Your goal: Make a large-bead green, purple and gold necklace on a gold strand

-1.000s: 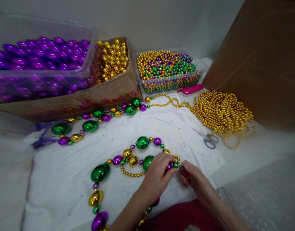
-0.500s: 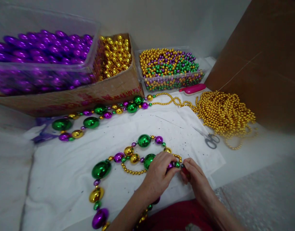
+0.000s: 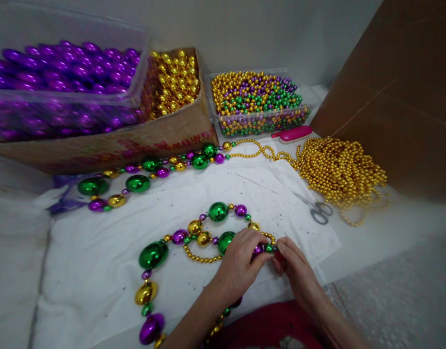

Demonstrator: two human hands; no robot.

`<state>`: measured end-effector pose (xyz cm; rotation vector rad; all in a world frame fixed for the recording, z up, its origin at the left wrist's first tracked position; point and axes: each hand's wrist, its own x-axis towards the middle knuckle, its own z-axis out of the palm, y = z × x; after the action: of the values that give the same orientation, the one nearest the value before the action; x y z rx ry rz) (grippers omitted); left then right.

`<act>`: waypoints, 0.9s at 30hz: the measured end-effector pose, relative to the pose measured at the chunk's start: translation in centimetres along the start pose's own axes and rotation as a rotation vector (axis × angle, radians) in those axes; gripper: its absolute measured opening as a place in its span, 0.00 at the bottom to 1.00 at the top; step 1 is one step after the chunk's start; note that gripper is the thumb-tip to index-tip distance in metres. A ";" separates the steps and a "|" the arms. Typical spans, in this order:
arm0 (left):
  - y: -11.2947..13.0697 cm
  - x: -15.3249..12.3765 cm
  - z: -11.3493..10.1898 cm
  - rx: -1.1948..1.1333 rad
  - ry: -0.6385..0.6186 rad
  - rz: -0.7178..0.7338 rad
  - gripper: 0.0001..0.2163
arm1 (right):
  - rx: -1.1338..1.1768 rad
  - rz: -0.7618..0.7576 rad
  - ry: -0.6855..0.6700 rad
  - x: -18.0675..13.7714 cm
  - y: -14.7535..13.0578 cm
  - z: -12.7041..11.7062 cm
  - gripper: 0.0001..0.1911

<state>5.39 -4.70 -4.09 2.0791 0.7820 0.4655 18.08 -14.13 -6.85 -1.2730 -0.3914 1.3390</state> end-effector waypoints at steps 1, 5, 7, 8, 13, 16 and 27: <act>0.0 0.0 0.0 0.000 -0.003 -0.001 0.05 | -0.001 0.000 0.003 0.0 0.1 0.0 0.13; 0.1 0.0 0.0 -0.011 -0.005 -0.004 0.05 | -0.026 -0.004 0.008 0.0 0.2 0.2 0.13; 0.1 0.0 -0.1 -0.031 -0.003 -0.014 0.05 | -0.053 0.000 -0.014 -0.1 -0.1 0.0 0.14; 0.2 0.1 -0.3 -0.048 -0.002 -0.027 0.05 | -0.087 -0.010 -0.022 -0.1 -0.5 -0.4 0.15; 0.6 0.4 -1.9 -0.251 0.027 -0.189 0.05 | -0.707 -0.364 0.216 1.8 -2.6 -4.9 0.12; 0.8 0.8 -3.6 -0.433 0.027 -0.286 0.07 | -1.252 -0.620 0.286 3.9 -3.5 -7.3 0.12; 5.5 0.1 -14.0 -0.797 0.016 -0.209 0.09 | -0.535 -0.337 -0.700 4.6 -8.9 7.0 0.10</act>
<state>-0.57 1.03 8.46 1.2444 0.6662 0.5626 17.95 -4.78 1.07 -1.0450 -1.4652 1.3978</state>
